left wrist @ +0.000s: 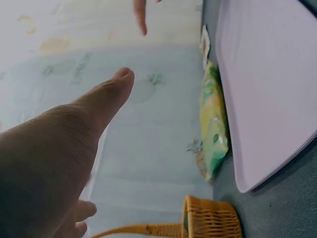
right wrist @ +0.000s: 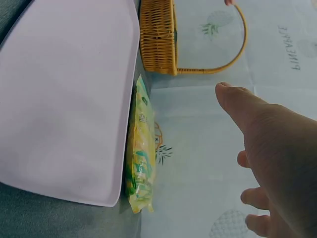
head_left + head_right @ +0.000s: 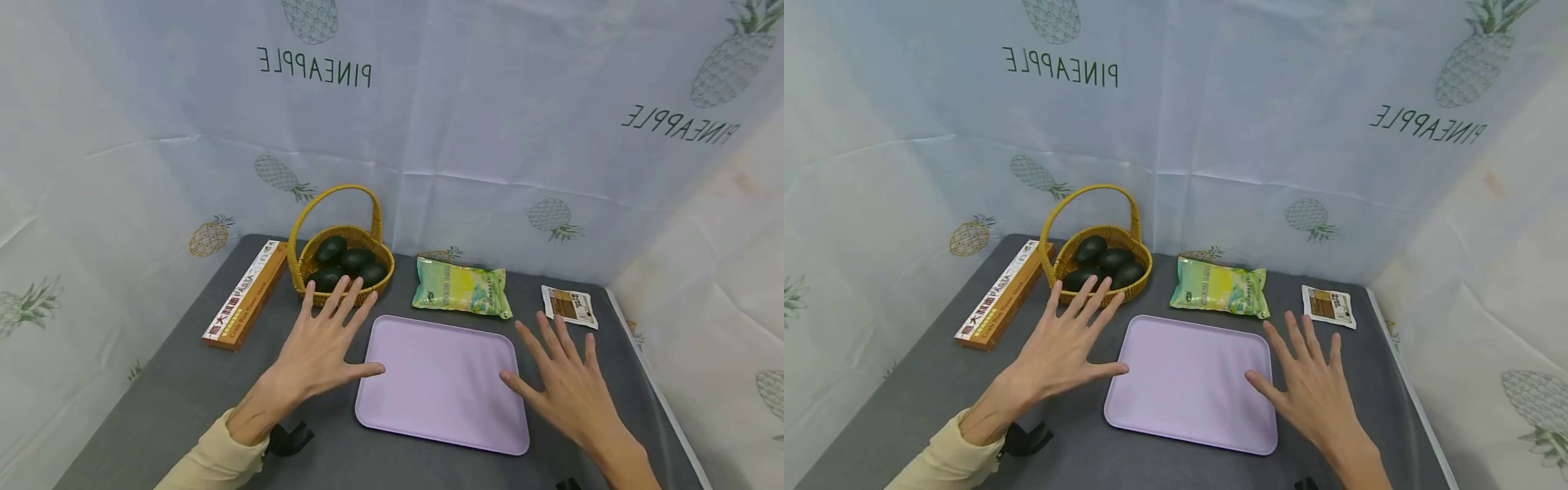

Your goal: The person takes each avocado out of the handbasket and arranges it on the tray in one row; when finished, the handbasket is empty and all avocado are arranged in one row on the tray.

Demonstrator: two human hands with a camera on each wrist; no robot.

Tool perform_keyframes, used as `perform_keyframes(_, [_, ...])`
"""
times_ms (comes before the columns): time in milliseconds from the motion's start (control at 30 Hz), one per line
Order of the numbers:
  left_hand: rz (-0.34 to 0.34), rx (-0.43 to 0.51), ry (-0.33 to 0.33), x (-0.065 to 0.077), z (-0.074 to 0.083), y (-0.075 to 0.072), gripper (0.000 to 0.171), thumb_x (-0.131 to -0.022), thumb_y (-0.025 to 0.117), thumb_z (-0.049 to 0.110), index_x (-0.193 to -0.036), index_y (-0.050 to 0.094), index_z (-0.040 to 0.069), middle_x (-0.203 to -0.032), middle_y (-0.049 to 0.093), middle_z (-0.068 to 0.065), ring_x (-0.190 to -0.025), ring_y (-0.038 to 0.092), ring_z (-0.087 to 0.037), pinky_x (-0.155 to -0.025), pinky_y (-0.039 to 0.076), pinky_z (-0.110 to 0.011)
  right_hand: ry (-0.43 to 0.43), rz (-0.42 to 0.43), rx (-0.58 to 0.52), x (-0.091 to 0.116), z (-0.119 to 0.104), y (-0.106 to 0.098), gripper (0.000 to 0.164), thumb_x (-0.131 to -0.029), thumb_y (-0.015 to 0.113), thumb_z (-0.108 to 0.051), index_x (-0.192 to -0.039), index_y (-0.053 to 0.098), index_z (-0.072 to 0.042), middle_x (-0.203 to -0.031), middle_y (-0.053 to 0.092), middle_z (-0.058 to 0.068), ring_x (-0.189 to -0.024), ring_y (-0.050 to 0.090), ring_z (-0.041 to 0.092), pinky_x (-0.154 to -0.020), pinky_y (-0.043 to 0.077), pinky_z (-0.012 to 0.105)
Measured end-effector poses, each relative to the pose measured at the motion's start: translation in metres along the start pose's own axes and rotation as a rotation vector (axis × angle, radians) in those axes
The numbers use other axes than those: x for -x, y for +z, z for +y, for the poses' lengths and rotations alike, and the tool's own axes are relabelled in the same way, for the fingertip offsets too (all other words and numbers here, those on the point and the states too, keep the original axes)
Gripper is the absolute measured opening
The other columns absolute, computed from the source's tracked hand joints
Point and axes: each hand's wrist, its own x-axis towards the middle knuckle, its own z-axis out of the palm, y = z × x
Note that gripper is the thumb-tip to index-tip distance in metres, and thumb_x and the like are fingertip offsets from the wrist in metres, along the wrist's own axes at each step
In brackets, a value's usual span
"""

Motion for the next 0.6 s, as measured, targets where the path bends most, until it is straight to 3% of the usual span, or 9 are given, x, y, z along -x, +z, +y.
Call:
perform_keyframes(200, [0.080, 0.037, -0.081, -0.002, -0.008, -0.004, 0.116, -0.087, 0.055, 0.086, -0.170, 0.007, 0.021, -0.177, 0.008, -0.007, -0.164, 0.008, -0.029, -0.128, 0.008, -0.072, 0.019, -0.018, -0.048, -0.002, -0.003, -0.001, 0.092, -0.091, 0.069, -0.065, -0.166, 0.032, -0.028, -0.172, 0.025, 0.019, -0.162, 0.013, 0.038, -0.126, 0.001, 0.075])
perform_keyframes(367, [0.302, 0.095, -0.165, -0.003, -0.023, -0.006, 0.106, -0.091, 0.076, 0.057, -0.166, 0.024, 0.004, -0.171, 0.028, -0.019, -0.158, 0.029, -0.037, -0.127, 0.024, -0.067, 0.015, -0.020, -0.061, -0.008, -0.007, -0.002, 0.089, -0.092, 0.068, -0.065, -0.165, 0.036, -0.025, -0.171, 0.026, 0.020, -0.162, 0.016, 0.038, -0.128, 0.002, 0.071])
perform_keyframes(500, [0.472, 0.253, -0.282, -0.005, -0.039, -0.006, 0.089, -0.091, 0.084, 0.031, -0.157, 0.039, -0.007, -0.160, 0.043, -0.028, -0.146, 0.047, -0.045, -0.115, 0.046, -0.064, 0.008, -0.034, -0.083, -0.015, -0.012, -0.005, 0.088, -0.094, 0.065, -0.067, -0.164, 0.037, -0.023, -0.172, 0.027, 0.019, -0.162, 0.018, 0.036, -0.131, 0.004, 0.067])
perform_keyframes(600, [0.515, 0.418, -0.400, -0.006, -0.052, -0.007, 0.078, -0.092, 0.083, 0.022, -0.153, 0.045, -0.010, -0.156, 0.046, -0.032, -0.141, 0.050, -0.049, -0.107, 0.051, -0.065, 0.008, -0.049, -0.107, -0.021, -0.015, -0.007, 0.088, -0.094, 0.066, -0.065, -0.164, 0.038, -0.019, -0.171, 0.030, 0.018, -0.161, 0.022, 0.037, -0.131, 0.012, 0.064])
